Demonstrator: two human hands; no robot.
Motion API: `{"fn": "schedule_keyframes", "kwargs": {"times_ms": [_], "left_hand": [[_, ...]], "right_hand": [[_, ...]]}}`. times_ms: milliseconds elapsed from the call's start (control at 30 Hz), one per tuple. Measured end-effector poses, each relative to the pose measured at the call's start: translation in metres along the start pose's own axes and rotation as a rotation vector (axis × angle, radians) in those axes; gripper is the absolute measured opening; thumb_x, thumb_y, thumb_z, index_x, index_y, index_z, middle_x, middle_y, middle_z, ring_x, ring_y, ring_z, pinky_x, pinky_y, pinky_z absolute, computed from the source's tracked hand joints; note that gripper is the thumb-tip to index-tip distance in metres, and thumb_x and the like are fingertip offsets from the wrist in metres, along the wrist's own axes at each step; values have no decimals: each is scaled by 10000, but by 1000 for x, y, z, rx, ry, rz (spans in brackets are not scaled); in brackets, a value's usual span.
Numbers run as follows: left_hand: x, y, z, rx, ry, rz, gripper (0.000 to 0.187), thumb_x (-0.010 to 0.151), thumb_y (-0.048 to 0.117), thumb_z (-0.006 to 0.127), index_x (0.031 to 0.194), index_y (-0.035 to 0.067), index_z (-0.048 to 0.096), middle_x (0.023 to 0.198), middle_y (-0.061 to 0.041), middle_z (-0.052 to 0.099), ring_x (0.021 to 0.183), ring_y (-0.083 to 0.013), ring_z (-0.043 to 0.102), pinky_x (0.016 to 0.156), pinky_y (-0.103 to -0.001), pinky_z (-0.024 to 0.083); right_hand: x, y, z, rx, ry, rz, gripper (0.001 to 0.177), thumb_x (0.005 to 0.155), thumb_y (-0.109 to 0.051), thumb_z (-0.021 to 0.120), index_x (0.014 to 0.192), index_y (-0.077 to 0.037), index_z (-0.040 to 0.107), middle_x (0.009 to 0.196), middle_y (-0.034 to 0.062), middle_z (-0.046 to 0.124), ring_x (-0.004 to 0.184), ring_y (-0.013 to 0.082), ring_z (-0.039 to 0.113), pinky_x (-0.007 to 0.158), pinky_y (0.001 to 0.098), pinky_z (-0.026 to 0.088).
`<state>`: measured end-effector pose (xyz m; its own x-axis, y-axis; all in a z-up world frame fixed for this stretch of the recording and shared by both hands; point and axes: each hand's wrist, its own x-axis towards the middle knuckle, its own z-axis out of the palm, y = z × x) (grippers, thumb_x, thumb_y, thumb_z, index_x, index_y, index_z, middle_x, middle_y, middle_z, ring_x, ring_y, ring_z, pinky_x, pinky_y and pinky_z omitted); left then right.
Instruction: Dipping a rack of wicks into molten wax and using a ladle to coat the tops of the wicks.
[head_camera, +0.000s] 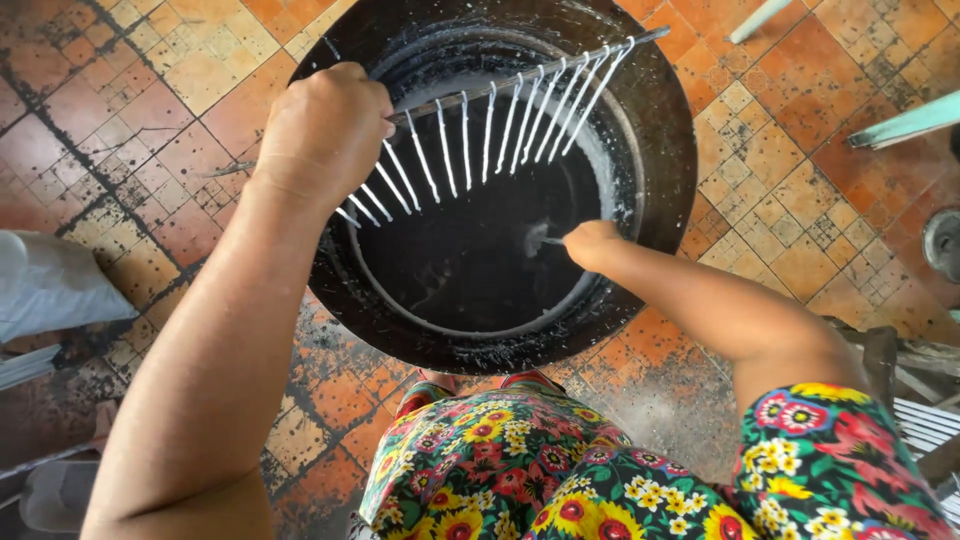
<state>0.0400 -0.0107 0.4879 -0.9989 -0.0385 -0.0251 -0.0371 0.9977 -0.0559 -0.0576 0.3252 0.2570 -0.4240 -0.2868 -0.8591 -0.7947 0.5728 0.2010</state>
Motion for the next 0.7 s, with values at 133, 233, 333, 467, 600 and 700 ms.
{"fn": "schedule_keyframes", "kwargs": {"times_ms": [133, 233, 333, 467, 600, 700], "left_hand": [[7, -4, 11, -52, 55, 6, 121, 1025, 229, 727, 964, 137, 776, 871, -47, 607, 594, -310, 650, 453, -441, 567], [11, -5, 13, -131, 80, -3, 124, 1002, 197, 761, 939, 91, 772, 852, -78, 606, 608, -371, 653, 480, -485, 568], [19, -11, 25, -94, 100, 4, 154, 1003, 246, 773, 929, 111, 768, 866, -73, 618, 599, -350, 663, 475, -472, 574], [23, -20, 28, -159, 152, 12, 58, 968, 175, 783, 957, 118, 783, 880, -69, 614, 602, -368, 643, 474, -477, 539], [26, -25, 26, -187, 177, 15, 43, 962, 193, 784, 980, 155, 795, 941, -59, 640, 639, -363, 661, 491, -490, 542], [25, -23, 21, -215, 183, 19, 39, 967, 177, 784, 984, 144, 795, 968, -64, 657, 649, -361, 669, 493, -490, 543]], "right_hand": [[25, -16, -21, 296, 145, 39, 476, 1058, -214, 340, 1479, -278, 553, 1399, 107, 617, 1213, 349, 652, 924, 399, 555], [24, -33, -43, 913, 229, 256, 623, 1056, -551, 362, 1284, -68, 684, 1315, 142, 676, 1176, 352, 652, 949, 386, 521], [-13, -43, -73, 1133, 297, 263, 553, 995, -568, 423, 1125, -108, 702, 1194, 133, 699, 1114, 351, 641, 934, 424, 473], [-14, -14, -69, 651, 369, 30, 539, 1039, -174, 393, 1549, -331, 467, 1380, 142, 574, 1167, 379, 624, 862, 445, 515], [-50, 33, -58, 346, 290, 2, 440, 1104, -242, 379, 1509, -344, 519, 1177, 100, 634, 916, 283, 631, 664, 385, 479], [-70, 53, -41, 109, 149, -27, 434, 1087, -174, 386, 1422, -357, 591, 940, 7, 708, 721, 205, 654, 556, 332, 472]]}}
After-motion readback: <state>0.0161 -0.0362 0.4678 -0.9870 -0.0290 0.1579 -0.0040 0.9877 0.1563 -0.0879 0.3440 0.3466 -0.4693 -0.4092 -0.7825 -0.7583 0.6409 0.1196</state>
